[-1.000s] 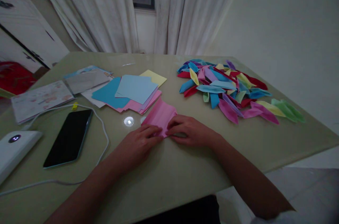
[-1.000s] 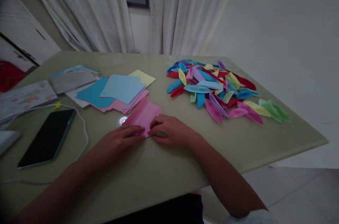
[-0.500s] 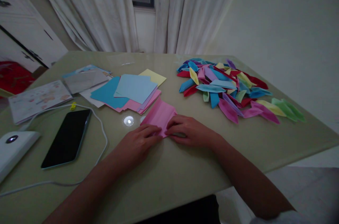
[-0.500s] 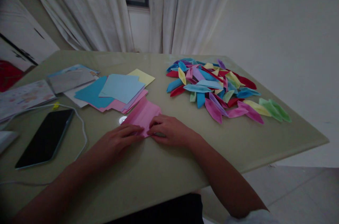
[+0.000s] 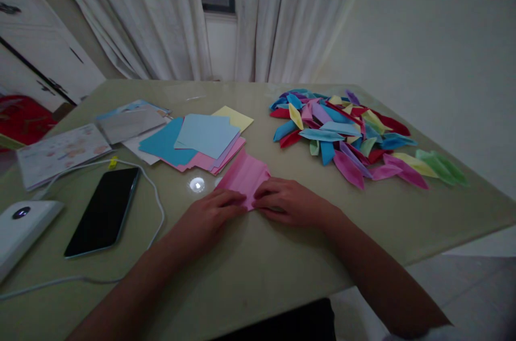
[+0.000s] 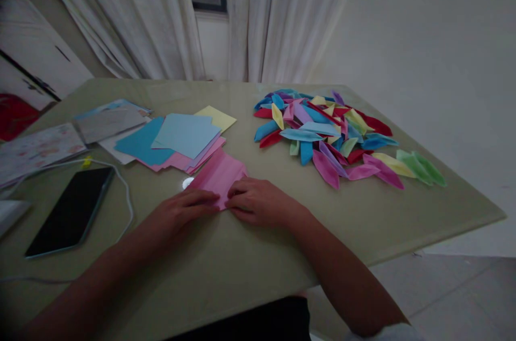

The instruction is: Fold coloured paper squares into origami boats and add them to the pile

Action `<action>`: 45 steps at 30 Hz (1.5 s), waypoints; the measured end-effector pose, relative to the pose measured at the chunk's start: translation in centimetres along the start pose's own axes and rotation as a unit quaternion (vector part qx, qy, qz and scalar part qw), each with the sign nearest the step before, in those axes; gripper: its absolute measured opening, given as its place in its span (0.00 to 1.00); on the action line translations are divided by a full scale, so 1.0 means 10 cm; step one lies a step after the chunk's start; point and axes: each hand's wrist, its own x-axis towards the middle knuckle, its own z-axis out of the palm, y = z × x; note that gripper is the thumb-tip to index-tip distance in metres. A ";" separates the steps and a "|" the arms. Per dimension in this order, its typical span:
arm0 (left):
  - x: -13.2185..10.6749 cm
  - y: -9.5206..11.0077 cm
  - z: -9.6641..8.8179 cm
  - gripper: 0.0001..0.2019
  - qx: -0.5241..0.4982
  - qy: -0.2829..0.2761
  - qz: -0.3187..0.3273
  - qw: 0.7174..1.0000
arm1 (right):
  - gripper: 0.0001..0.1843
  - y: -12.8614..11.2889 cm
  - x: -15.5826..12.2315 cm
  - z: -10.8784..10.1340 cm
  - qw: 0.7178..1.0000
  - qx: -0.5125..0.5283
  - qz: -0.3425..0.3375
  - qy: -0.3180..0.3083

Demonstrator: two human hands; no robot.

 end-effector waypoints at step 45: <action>0.03 -0.07 0.01 0.14 -0.074 0.067 -0.094 0.991 | 0.09 0.36 -0.18 -0.19 0.973 0.156 0.161 0.046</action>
